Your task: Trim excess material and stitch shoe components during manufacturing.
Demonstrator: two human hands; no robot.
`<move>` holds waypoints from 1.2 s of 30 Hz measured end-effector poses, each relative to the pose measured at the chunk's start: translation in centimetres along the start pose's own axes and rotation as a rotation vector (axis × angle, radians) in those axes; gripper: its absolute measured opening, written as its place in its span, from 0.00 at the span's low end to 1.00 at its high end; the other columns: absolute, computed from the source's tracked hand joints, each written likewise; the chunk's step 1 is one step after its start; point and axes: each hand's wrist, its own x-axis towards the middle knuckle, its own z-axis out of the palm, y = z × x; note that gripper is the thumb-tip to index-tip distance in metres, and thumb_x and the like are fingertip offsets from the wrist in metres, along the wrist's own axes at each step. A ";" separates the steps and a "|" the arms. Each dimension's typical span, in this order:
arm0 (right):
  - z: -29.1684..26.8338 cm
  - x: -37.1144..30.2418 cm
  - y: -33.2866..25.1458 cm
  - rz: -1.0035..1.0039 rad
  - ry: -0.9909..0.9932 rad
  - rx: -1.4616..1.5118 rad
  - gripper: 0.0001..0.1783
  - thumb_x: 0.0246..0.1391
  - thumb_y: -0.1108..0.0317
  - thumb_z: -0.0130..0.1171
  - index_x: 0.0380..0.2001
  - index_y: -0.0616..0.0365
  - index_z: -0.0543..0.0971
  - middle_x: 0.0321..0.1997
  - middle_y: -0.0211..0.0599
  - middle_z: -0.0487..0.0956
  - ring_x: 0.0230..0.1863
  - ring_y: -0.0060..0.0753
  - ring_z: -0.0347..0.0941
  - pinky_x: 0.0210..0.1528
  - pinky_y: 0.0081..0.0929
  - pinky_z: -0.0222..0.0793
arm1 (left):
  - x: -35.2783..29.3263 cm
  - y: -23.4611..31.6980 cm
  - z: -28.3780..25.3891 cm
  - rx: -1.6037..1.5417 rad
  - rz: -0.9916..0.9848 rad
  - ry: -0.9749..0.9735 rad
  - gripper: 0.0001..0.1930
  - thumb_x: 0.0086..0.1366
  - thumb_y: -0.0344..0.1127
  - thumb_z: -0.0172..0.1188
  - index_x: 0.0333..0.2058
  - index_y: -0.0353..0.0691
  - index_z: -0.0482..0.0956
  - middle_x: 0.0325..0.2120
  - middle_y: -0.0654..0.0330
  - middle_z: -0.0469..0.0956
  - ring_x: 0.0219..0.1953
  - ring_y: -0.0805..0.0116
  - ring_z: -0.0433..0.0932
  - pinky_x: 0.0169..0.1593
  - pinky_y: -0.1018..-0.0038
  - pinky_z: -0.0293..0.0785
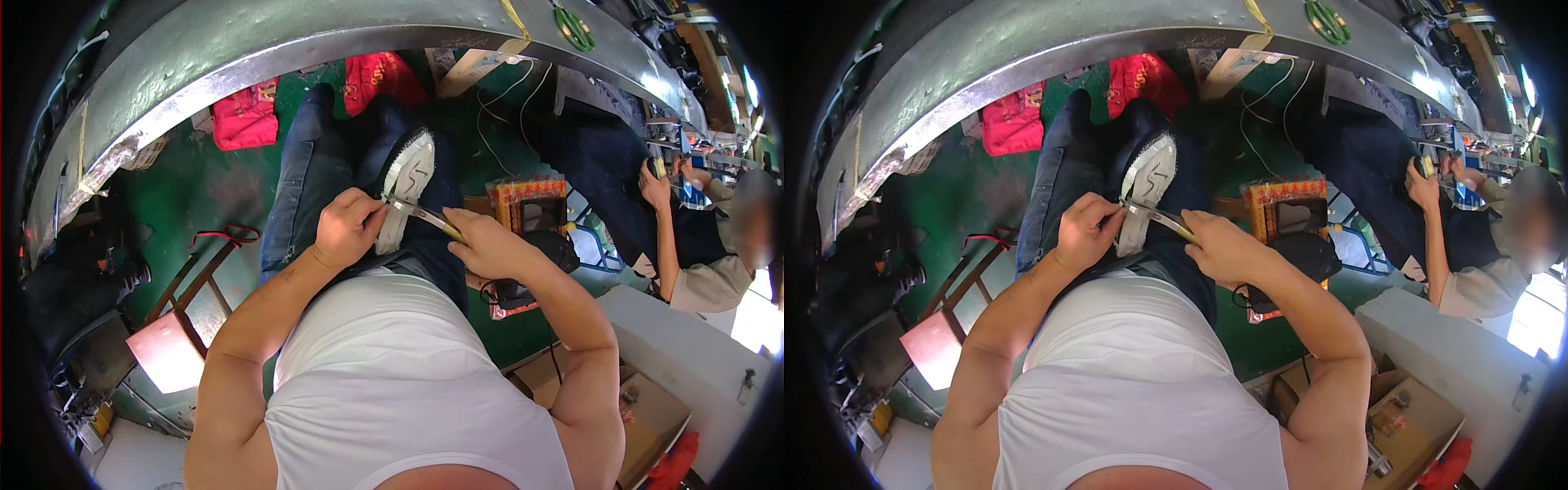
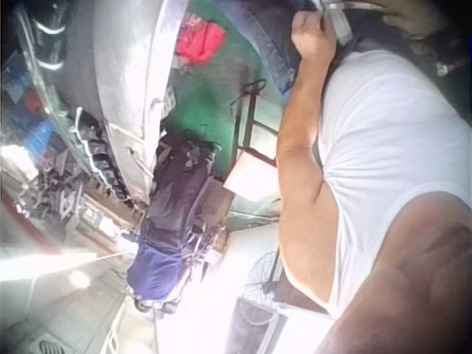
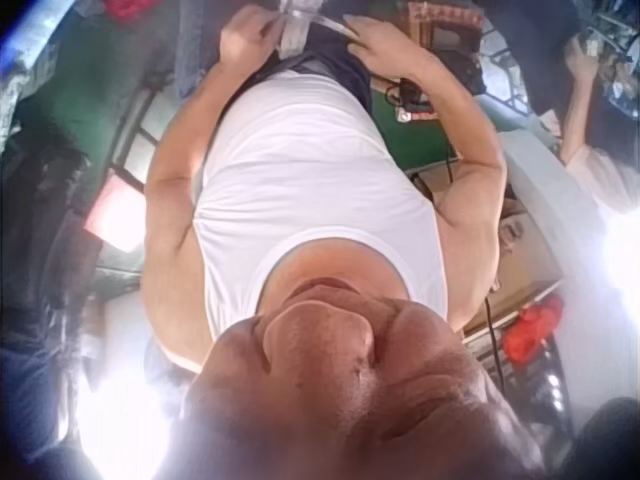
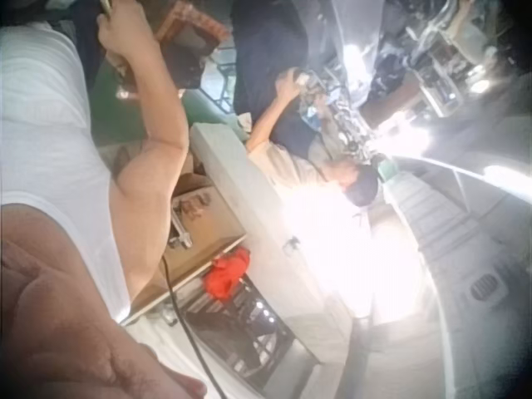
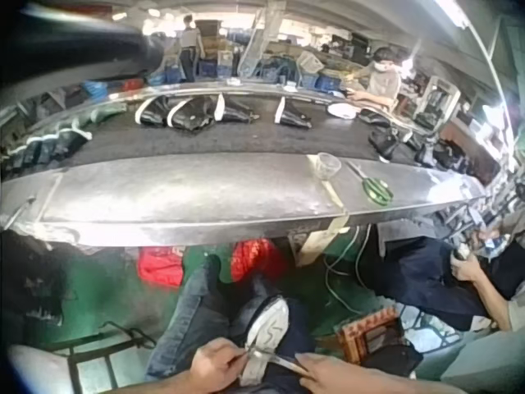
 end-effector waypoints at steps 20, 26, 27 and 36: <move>0.9 5.1 -1.0 0.152 -0.119 -0.042 0.18 0.58 0.58 0.58 0.42 0.64 0.76 0.32 0.54 0.81 0.37 0.58 0.79 0.41 0.48 0.74 | -0.4 -3.0 0.6 -1.175 -0.770 -0.219 0.35 0.75 0.49 0.48 0.71 0.34 0.48 0.68 0.56 0.57 0.71 0.67 0.52 0.71 0.70 0.45; 3.8 2.9 -1.0 0.274 0.054 0.255 0.17 0.57 0.59 0.61 0.39 0.64 0.76 0.28 0.53 0.79 0.35 0.58 0.77 0.39 0.45 0.72 | 0.2 -2.1 1.4 -0.904 -0.773 -0.181 0.37 0.71 0.40 0.57 0.72 0.43 0.49 0.65 0.61 0.63 0.64 0.72 0.62 0.67 0.75 0.56; 2.3 3.0 -1.3 0.279 0.059 0.260 0.17 0.57 0.59 0.61 0.39 0.64 0.76 0.28 0.53 0.79 0.35 0.58 0.77 0.39 0.45 0.72 | 0.3 -1.9 1.7 -0.904 -0.774 -0.190 0.37 0.71 0.40 0.57 0.72 0.43 0.49 0.65 0.61 0.63 0.64 0.72 0.62 0.67 0.75 0.56; -4.7 6.5 -1.3 0.153 -0.114 -0.062 0.14 0.59 0.64 0.57 0.42 0.64 0.76 0.33 0.47 0.80 0.35 0.44 0.79 0.39 0.35 0.73 | -0.3 -1.3 3.5 -0.526 -0.663 -0.082 0.36 0.70 0.36 0.58 0.71 0.38 0.51 0.63 0.53 0.65 0.62 0.69 0.65 0.64 0.75 0.61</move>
